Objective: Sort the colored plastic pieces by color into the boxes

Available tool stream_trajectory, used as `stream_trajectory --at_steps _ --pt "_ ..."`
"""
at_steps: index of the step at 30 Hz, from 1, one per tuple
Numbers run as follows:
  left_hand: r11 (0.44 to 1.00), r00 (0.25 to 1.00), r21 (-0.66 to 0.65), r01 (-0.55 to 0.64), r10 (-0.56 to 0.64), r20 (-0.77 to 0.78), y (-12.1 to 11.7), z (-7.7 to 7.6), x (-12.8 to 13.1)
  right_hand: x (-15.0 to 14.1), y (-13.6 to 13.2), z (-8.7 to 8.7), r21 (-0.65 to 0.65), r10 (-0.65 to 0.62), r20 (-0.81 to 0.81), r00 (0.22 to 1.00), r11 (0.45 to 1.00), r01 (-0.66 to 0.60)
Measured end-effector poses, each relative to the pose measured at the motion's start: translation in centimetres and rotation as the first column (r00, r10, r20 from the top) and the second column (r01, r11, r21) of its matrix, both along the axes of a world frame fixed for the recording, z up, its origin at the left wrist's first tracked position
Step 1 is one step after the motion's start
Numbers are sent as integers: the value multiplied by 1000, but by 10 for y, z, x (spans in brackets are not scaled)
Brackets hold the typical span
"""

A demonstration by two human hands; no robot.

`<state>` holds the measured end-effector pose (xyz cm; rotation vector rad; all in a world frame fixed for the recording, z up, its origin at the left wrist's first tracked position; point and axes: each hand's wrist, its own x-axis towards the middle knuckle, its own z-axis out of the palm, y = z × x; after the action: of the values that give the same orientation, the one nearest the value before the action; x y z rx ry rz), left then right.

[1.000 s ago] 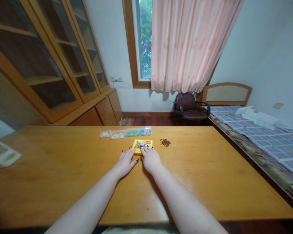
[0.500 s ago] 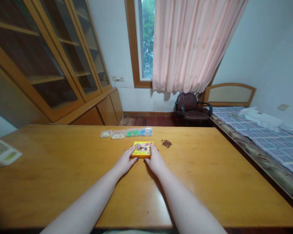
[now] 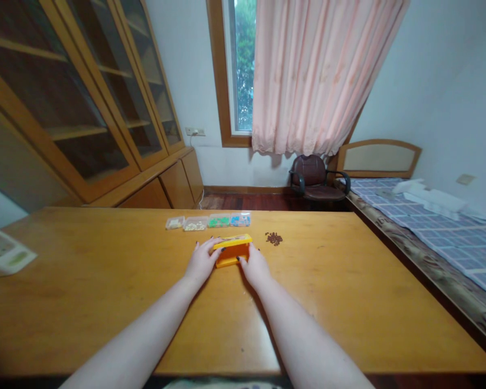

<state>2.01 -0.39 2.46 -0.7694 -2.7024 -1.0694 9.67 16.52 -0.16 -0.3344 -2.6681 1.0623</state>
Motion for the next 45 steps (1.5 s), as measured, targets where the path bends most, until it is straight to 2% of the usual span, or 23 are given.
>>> stream_trajectory --at_steps 2,4,6,8,12,15,17,21,24,30,35,40,42,45 --pt "996 998 76 35 -39 46 4 7 -12 3 -4 3 161 62 50 997 985 -69" --pt "984 993 170 46 -63 96 10 11 -28 5 -7 7 286 69 87 994 954 -92" --pt "970 993 241 34 -59 98 17 10 -42 7 -10 11 353 51 123 991 931 -92" --pt "966 997 257 25 -42 62 27 4 -51 8 -14 13 379 35 153 988 921 -92" --pt "989 995 113 -100 100 4 45 -9 -55 11 -20 12 388 33 166 986 917 -96" --pt "983 983 -22 -181 180 -40 52 -11 -57 12 -22 9 396 42 157 987 913 -102" --pt "977 981 -87 -192 190 -33 53 -10 -60 12 -22 8 402 47 149 988 910 -104" --pt "979 999 -196 -51 54 9 53 -12 -62 11 -23 8 405 57 152 987 907 -115" --pt "972 999 -229 43 -42 10 52 -17 -61 10 -24 8 394 53 162 985 912 -114" --pt "982 997 -178 69 -61 46 48 -17 -66 11 -25 13 402 43 178 983 909 -113" --pt "965 999 -264 -10 20 36 38 -14 -42 12 -28 15 425 12 204 979 900 -99" --pt "927 982 -371 53 20 190 20 -32 1 14 -32 12 432 -17 214 977 899 -79" --pt "925 986 -377 43 22 167 15 -37 13 15 -34 12 439 -14 196 981 896 -75" --pt "915 992 -403 19 32 120 13 -36 23 17 -32 14 429 7 158 987 900 -75"
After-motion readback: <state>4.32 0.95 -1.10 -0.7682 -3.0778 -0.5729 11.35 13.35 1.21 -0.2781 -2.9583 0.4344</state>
